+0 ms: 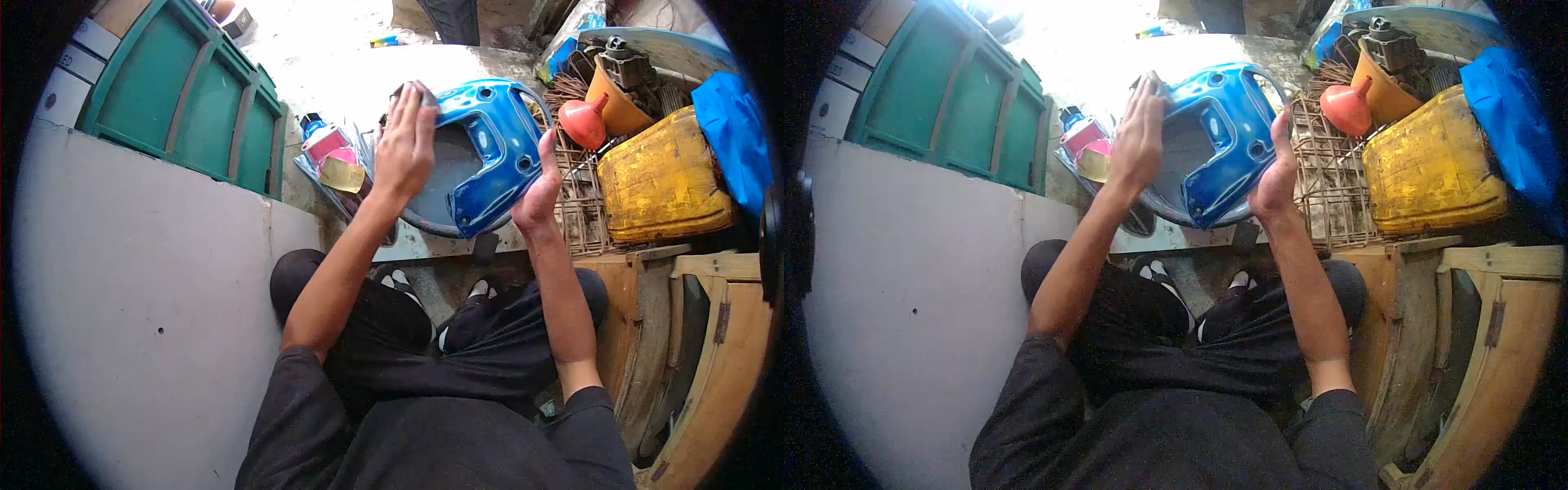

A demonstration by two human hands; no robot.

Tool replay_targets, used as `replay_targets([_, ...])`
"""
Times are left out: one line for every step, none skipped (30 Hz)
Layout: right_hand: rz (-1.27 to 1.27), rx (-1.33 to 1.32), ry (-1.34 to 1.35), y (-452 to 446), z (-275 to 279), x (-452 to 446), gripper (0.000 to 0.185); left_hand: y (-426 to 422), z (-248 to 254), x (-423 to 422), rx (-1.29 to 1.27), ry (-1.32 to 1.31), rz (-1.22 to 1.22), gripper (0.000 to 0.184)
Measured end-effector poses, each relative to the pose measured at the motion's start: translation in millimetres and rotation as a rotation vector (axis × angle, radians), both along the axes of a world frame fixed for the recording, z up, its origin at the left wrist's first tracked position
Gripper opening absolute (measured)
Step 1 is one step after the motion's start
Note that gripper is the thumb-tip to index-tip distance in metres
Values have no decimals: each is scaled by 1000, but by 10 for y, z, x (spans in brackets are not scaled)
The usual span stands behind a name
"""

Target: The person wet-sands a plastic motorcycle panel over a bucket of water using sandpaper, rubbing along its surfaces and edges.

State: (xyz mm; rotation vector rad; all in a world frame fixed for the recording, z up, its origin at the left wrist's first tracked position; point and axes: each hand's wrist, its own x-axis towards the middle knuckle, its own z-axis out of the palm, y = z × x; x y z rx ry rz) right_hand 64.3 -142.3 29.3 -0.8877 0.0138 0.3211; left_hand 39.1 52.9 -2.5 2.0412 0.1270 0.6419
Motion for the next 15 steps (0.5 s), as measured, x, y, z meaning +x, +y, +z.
replay_targets([1, 4, -7, 1, 25, 16, 64, -39, 53, -74, 4, -7, 1, 59])
replay_targets([19, 83, 28, -6, 48, 49, 63, -121, 85, -216, 200, -47, -97, 58])
replay_targets([34, 160, 66, -13, 56, 66, 63, -181, 123, -292, 394, -84, -197, 57])
replay_targets([32, 159, 68, -14, 42, 74, 63, -207, 138, -297, 454, -117, -175, 56])
replay_targets([21, 126, 74, -14, 9, 84, 63, -149, 86, -226, 440, -37, -145, 57])
replay_targets([9, 93, 83, -16, -27, 82, 64, -107, 62, -165, 432, -30, -146, 57])
replay_targets([-6, 65, 87, -8, -23, 69, 65, -66, 58, -90, 256, 1, -50, 57])
replay_targets([-45, 22, 102, 14, 7, 37, 64, -42, 65, -38, 86, 26, 44, 58])
replay_targets([-46, 26, 99, 5, 16, 41, 64, -59, 73, -90, 89, 23, 43, 58])
replay_targets([-4, 98, 115, -5, 26, 67, 63, -95, 80, -200, 301, -16, -35, 59])
replay_targets([35, 170, 132, -4, 31, 83, 62, -122, 86, -268, 512, -53, -116, 59])
replay_targets([18, 150, 147, -8, 59, 78, 62, -146, 144, -278, 554, -69, -106, 60])
replay_targets([17, 146, 150, -22, 21, 90, 62, -124, 153, -220, 549, -67, -107, 60])
replay_targets([25, 114, 122, -40, -47, 113, 63, -67, 156, -114, 339, 1, -31, 59])
replay_targets([30, 86, 94, -42, -77, 116, 64, -18, 158, -61, 132, 68, 42, 58])
